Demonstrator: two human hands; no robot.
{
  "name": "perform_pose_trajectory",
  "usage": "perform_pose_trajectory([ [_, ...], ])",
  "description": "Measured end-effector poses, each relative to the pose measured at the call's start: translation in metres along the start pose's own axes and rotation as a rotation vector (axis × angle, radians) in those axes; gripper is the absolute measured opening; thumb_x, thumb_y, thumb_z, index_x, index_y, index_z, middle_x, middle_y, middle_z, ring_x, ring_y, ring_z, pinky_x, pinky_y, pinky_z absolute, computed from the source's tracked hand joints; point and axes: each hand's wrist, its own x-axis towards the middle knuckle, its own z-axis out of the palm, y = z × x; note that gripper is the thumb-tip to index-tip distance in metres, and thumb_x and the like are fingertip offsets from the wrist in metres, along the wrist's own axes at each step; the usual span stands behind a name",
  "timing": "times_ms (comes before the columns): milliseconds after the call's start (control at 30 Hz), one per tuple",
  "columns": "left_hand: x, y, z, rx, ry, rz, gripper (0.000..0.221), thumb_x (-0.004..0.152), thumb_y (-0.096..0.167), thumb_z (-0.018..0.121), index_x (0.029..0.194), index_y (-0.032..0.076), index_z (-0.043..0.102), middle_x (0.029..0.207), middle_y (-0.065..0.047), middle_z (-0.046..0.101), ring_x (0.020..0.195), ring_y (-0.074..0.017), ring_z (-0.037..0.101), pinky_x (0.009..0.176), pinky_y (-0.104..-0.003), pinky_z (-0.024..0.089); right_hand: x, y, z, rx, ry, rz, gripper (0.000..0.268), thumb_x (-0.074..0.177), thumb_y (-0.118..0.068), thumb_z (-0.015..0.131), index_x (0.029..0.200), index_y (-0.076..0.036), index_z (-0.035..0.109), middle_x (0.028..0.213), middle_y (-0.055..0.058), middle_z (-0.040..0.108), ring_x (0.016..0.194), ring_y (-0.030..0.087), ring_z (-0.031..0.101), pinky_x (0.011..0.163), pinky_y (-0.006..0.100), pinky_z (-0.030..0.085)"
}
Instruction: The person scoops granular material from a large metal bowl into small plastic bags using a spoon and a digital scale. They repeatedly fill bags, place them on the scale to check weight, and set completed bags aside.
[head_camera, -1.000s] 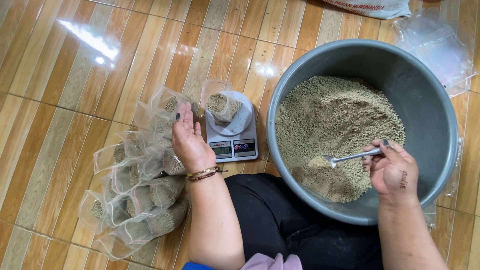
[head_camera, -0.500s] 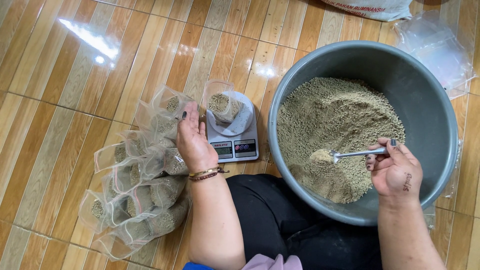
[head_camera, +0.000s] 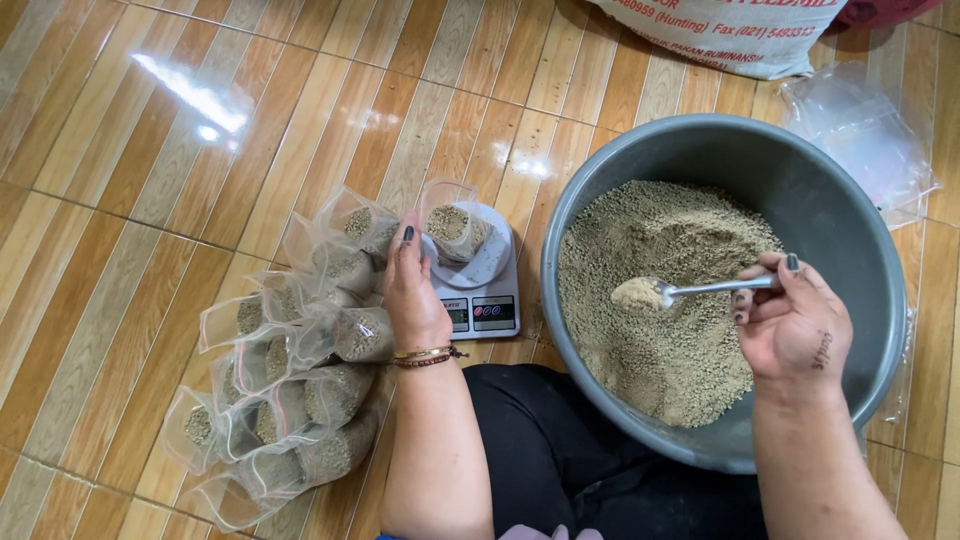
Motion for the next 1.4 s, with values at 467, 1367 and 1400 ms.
perform_pose_trajectory([
  [467, 0.000, -0.009, -0.002, -0.028, -0.058, 0.063, 0.053, 0.101, 0.036, 0.051, 0.146, 0.008, 0.049, 0.154, -0.019, 0.044, 0.148, -0.0345, 0.029, 0.118, -0.050, 0.015, -0.001, 0.002, 0.164, 0.204, -0.273, -0.038, 0.016, 0.101, -0.013, 0.052, 0.102, -0.001, 0.063, 0.080, 0.021, 0.070, 0.057, 0.024, 0.069, 0.043, 0.027, 0.056],
  [1367, -0.004, -0.008, -0.003, -0.066, -0.082, 0.055, 0.047, 0.102, 0.030, 0.050, 0.143, 0.008, 0.052, 0.149, -0.016, 0.050, 0.147, -0.0311, 0.031, 0.118, -0.052, 0.013, 0.012, 0.065, 0.207, 0.047, -0.474, -0.305, 0.016, 0.104, -0.007, 0.052, 0.103, 0.007, 0.060, 0.081, 0.022, 0.066, 0.060, 0.026, 0.070, 0.044, 0.035, 0.062],
  [1400, -0.004, -0.007, -0.002, -0.063, -0.081, 0.054, 0.047, 0.102, 0.030, 0.050, 0.143, 0.008, 0.053, 0.149, -0.016, 0.050, 0.147, -0.0307, 0.032, 0.118, -0.051, 0.013, 0.012, 0.064, 0.207, 0.047, -0.470, -0.302, 0.016, 0.104, -0.007, 0.051, 0.104, 0.007, 0.060, 0.081, 0.022, 0.066, 0.059, 0.026, 0.070, 0.044, 0.034, 0.062],
])
